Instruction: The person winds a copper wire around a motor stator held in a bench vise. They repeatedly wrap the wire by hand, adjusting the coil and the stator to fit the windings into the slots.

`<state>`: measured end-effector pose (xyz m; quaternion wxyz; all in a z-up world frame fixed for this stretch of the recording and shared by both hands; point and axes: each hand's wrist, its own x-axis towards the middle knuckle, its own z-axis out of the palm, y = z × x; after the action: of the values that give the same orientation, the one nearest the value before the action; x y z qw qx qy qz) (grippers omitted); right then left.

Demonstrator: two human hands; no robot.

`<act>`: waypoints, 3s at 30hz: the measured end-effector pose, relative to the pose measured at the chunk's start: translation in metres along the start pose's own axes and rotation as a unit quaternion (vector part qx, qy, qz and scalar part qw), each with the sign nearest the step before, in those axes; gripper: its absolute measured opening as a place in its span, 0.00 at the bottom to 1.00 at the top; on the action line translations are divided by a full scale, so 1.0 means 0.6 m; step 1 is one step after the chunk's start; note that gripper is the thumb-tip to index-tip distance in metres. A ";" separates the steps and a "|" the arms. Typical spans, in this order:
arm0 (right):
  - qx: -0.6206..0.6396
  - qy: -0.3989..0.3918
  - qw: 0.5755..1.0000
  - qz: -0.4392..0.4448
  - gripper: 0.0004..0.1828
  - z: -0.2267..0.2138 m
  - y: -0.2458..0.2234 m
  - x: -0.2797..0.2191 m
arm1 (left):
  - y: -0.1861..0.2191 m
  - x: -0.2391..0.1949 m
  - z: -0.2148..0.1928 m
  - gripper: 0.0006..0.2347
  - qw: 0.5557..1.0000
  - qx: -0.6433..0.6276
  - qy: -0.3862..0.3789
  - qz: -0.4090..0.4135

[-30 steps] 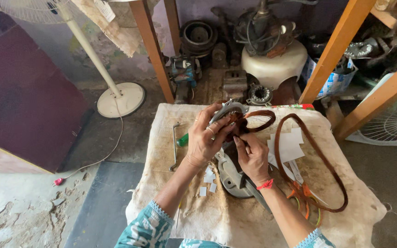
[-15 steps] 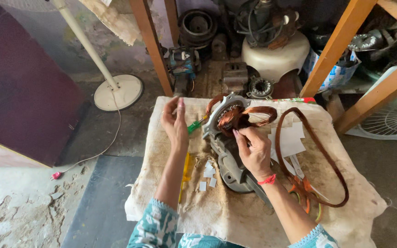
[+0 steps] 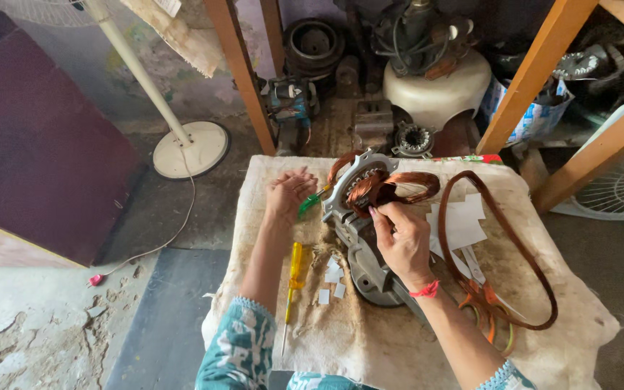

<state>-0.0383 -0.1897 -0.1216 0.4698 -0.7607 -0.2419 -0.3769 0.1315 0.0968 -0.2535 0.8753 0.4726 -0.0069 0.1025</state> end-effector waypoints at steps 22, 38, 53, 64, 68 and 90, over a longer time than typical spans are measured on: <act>-0.023 -0.003 1.000 0.016 0.07 -0.001 -0.003 -0.004 | 0.059 -0.070 0.123 0.37 0.976 -0.191 -0.105 -0.018; -0.017 0.015 1.000 0.008 0.06 0.009 0.000 -0.014 | 0.080 -0.137 0.183 0.37 0.961 -0.160 -0.214 -0.066; 0.012 0.028 0.999 0.017 0.06 0.012 0.002 -0.013 | 0.024 -0.116 0.110 0.20 0.980 -0.140 -0.144 0.007; 0.029 0.029 0.999 0.008 0.06 0.013 0.012 -0.018 | 0.100 -0.156 0.233 0.46 0.954 -0.096 -0.279 -0.044; 0.014 0.027 1.000 0.008 0.06 0.014 0.016 -0.020 | 0.085 -0.144 0.234 0.43 0.967 -0.059 -0.246 -0.005; 0.028 0.009 0.999 0.013 0.05 0.008 0.010 -0.016 | 0.044 -0.153 0.151 0.27 0.986 -0.142 -0.079 -0.042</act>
<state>-0.0377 -0.1882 -0.1336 0.4975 -0.7469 -0.2385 -0.3710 0.0446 0.0201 -0.1917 0.9338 0.3498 -0.0712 0.0261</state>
